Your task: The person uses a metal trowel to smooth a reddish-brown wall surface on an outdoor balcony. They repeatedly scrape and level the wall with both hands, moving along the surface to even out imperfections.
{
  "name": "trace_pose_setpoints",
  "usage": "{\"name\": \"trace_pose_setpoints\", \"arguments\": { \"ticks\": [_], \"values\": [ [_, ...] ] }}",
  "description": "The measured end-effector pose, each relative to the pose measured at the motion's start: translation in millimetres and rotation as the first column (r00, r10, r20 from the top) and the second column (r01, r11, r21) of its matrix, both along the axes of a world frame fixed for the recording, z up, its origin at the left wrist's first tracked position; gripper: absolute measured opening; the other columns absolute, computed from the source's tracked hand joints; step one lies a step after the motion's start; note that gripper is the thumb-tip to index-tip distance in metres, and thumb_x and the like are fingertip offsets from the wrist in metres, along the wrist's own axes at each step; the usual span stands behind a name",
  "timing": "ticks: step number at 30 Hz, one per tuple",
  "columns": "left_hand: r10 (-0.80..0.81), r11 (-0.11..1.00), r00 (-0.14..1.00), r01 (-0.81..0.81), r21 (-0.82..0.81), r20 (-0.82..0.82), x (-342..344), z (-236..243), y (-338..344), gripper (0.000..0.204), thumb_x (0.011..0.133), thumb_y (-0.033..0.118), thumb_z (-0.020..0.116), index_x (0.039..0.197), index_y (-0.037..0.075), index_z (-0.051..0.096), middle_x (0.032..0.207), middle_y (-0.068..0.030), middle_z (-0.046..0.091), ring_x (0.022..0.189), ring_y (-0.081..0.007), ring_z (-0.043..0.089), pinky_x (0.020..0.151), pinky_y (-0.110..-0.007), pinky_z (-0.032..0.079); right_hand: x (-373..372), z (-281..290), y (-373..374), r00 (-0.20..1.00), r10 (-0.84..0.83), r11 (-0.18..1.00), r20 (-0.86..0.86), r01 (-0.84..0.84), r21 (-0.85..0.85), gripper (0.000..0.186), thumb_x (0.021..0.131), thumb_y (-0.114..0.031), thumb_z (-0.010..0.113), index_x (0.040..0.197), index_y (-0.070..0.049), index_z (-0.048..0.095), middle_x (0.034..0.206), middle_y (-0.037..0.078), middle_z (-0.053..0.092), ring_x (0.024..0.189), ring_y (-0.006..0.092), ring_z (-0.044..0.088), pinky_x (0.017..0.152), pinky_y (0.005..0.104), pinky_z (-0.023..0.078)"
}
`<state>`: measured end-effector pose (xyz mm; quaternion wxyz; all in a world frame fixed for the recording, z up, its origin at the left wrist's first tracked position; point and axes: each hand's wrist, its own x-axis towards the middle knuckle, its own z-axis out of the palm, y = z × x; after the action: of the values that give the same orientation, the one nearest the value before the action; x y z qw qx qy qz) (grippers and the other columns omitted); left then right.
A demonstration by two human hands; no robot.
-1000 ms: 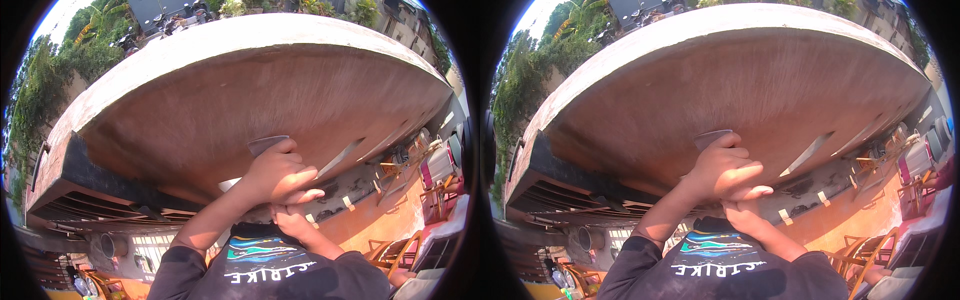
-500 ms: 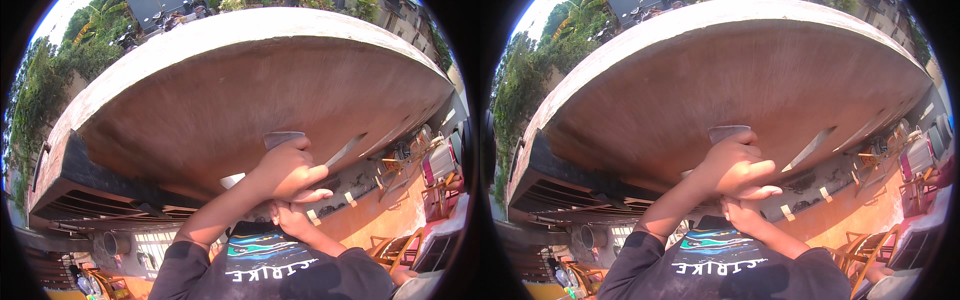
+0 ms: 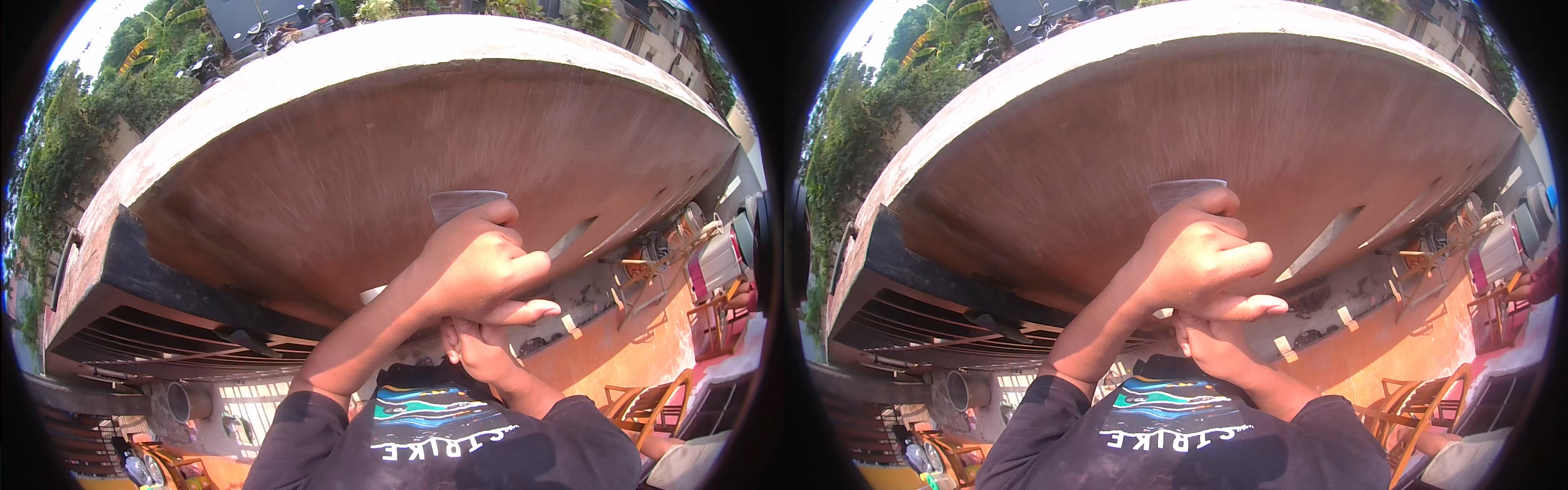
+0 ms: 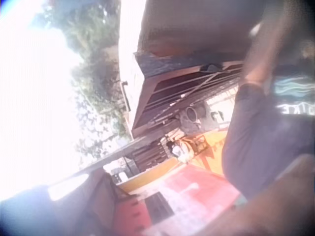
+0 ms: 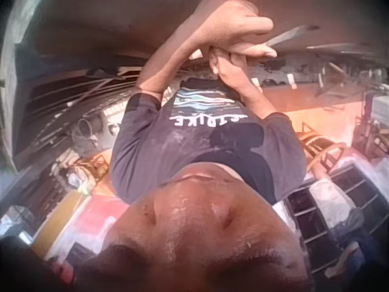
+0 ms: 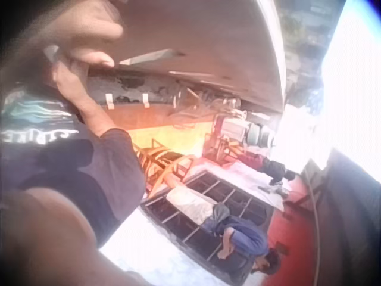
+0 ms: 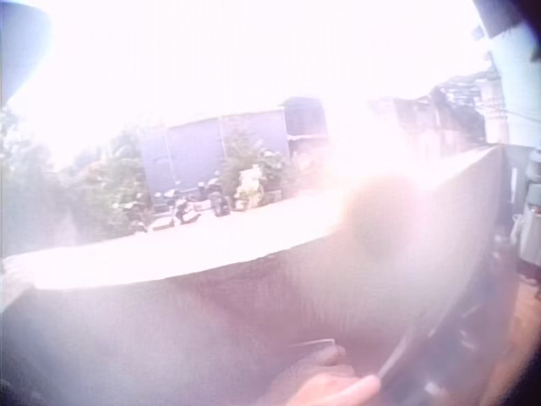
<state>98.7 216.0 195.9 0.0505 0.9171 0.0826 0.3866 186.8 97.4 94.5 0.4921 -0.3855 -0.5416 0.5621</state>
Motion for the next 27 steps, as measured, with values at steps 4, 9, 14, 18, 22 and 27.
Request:
{"name": "trace_pose_setpoints", "arguments": {
  "ticks": [4,9,14,18,22,27],
  "values": [
    [-0.027,1.0,0.999,0.026,-0.016,-0.03,-2,1,1,0.053,0.078,0.051,0.077,0.062,0.012,0.045,0.049,-0.0029,0.047,0.051,-0.0263,0.048,0.063,-0.035,0.044,0,1,2,1.0,0.003,0.998,-0.009,-0.004,-0.057,0.024,0.11,-0.016,0.039,0.091,-0.003,0.048,0.069,0.005,0.046,0.053,0.0125,0.046,0.048,0.0256,0.04],
    [0.02,1.0,1.0,-0.021,-0.013,-0.02,-7,3,1,0.048,0.078,0.049,0.078,0.063,0.013,0.049,0.049,-0.0025,0.045,0.049,-0.0255,0.048,0.064,-0.033,0.044,-3,8,6,0.999,0.03,0.998,0.022,-0.031,0.051,0.027,0.11,-0.016,0.039,0.089,-0.002,0.048,0.069,0.005,0.047,0.052,0.0128,0.046,0.048,0.0266,0.041],
    [-0.006,0.998,0.991,-0.004,-0.069,-0.135,-11,-3,-3,0.05,0.078,0.052,0.074,0.064,0.011,0.049,0.049,-0.0083,0.051,0.051,-0.0285,0.051,0.069,-0.038,0.046,-10,11,7,0.998,-0.042,0.984,-0.05,0.033,-0.174,0.034,0.108,-0.016,0.04,0.078,-0.004,0.05,0.063,0.003,0.048,0.053,0.0125,0.048,0.05,0.0285,0.041],
    [0.06,0.997,0.998,-0.061,-0.036,-0.036,-15,-5,-3,0.05,0.08,0.051,0.073,0.063,0.011,0.048,0.051,-0.008,0.052,0.052,-0.0278,0.051,0.07,-0.037,0.047,-12,11,7,1.0,-0.008,0.999,-0.021,0.007,-0.031,0.025,0.108,-0.011,0.039,0.086,-0.002,0.049,0.068,0.005,0.047,0.052,0.0132,0.047,0.048,0.0265,0.041],
    [0.009,1.0,0.997,-0.008,-0.011,0.071,-17,-2,-5,0.048,0.074,0.05,0.08,0.063,0.013,0.051,0.05,-0.0028,0.045,0.051,-0.0255,0.048,0.063,-0.035,0.043,-12,12,4,0.998,0.026,0.999,0.059,-0.023,-0.049,0.022,0.104,-0.005,0.039,0.084,-0.002,0.048,0.066,0.005,0.047,0.052,0.0135,0.048,0.048,0.0265,0.041],
    [-0.051,0.997,0.996,0.055,-0.049,0.078,-16,9,-4,0.045,0.075,0.044,0.082,0.063,0.013,0.051,0.049,-0.0033,0.045,0.05,-0.025,0.047,0.066,-0.035,0.044,-13,22,3,0.993,-0.044,0.997,-0.107,0.038,-0.061,0.027,0.103,-0.009,0.044,0.077,-0.003,0.048,0.062,0.003,0.047,0.05,0.0118,0.049,0.046,0.0272,0.039]
  ]
}}
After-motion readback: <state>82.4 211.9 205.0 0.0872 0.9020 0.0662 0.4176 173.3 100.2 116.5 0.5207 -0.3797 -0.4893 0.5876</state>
